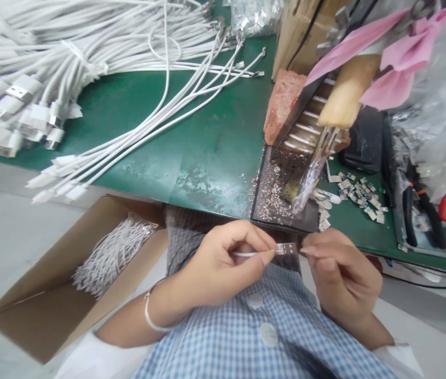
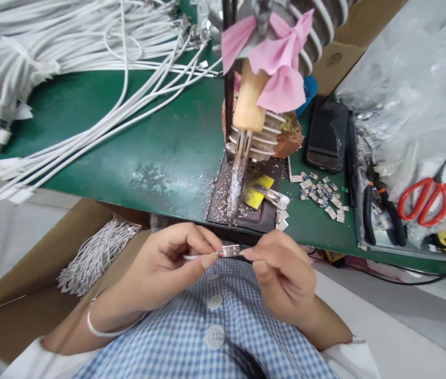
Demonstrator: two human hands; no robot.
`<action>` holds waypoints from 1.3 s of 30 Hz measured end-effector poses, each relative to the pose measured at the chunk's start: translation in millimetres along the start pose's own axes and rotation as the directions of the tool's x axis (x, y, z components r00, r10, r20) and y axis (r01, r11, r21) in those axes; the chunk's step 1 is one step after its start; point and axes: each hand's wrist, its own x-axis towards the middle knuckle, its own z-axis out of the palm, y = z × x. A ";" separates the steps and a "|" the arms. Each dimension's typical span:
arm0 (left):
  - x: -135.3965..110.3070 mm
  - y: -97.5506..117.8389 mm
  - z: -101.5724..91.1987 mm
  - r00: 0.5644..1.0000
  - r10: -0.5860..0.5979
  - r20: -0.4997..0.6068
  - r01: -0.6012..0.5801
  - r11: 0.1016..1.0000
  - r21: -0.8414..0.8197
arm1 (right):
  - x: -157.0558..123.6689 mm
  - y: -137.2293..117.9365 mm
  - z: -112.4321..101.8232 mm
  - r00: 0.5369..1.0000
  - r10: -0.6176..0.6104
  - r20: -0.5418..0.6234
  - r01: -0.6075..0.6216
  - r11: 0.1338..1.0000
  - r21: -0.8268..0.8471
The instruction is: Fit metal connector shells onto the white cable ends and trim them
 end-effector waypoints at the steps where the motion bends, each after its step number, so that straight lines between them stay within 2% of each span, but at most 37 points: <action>1: 1.8 1.4 0.4 1.000 -0.003 -0.004 0.003 1.000 -0.004 | 1.5 -1.3 -1.2 0.998 -0.043 0.051 0.046 0.997 -0.060; 4: 7.4 4.2 2.1 1.000 -0.008 -0.023 0.008 1.000 0.015 | 6.0 -4.0 -0.6 0.991 -0.071 0.110 0.084 0.990 -0.112; 6: 10.2 5.4 3.1 0.999 -0.007 -0.037 0.008 1.000 0.022 | 8.4 -3.9 1.8 0.996 -0.069 0.064 0.077 0.989 -0.126; 9: 12.4 8.2 3.5 0.999 0.000 -0.048 0.001 1.000 0.019 | 11.6 -2.5 4.3 0.991 -0.136 0.011 0.135 0.965 -0.224; 13: 14.8 12.4 2.8 0.999 0.013 -0.052 -0.014 1.000 -0.009 | 15.7 -2.4 4.1 0.979 -0.199 0.040 0.203 0.946 -0.255; 20: 18.8 11.2 2.0 0.999 0.032 -0.044 -0.035 0.998 -0.059 | 19.1 -3.5 4.2 0.989 -0.146 0.036 0.150 0.973 -0.175; 39: 27.1 12.5 3.6 0.991 0.094 -0.091 -0.103 0.990 -0.101 | 27.8 -3.4 8.1 0.992 -0.113 -0.052 0.101 0.975 -0.198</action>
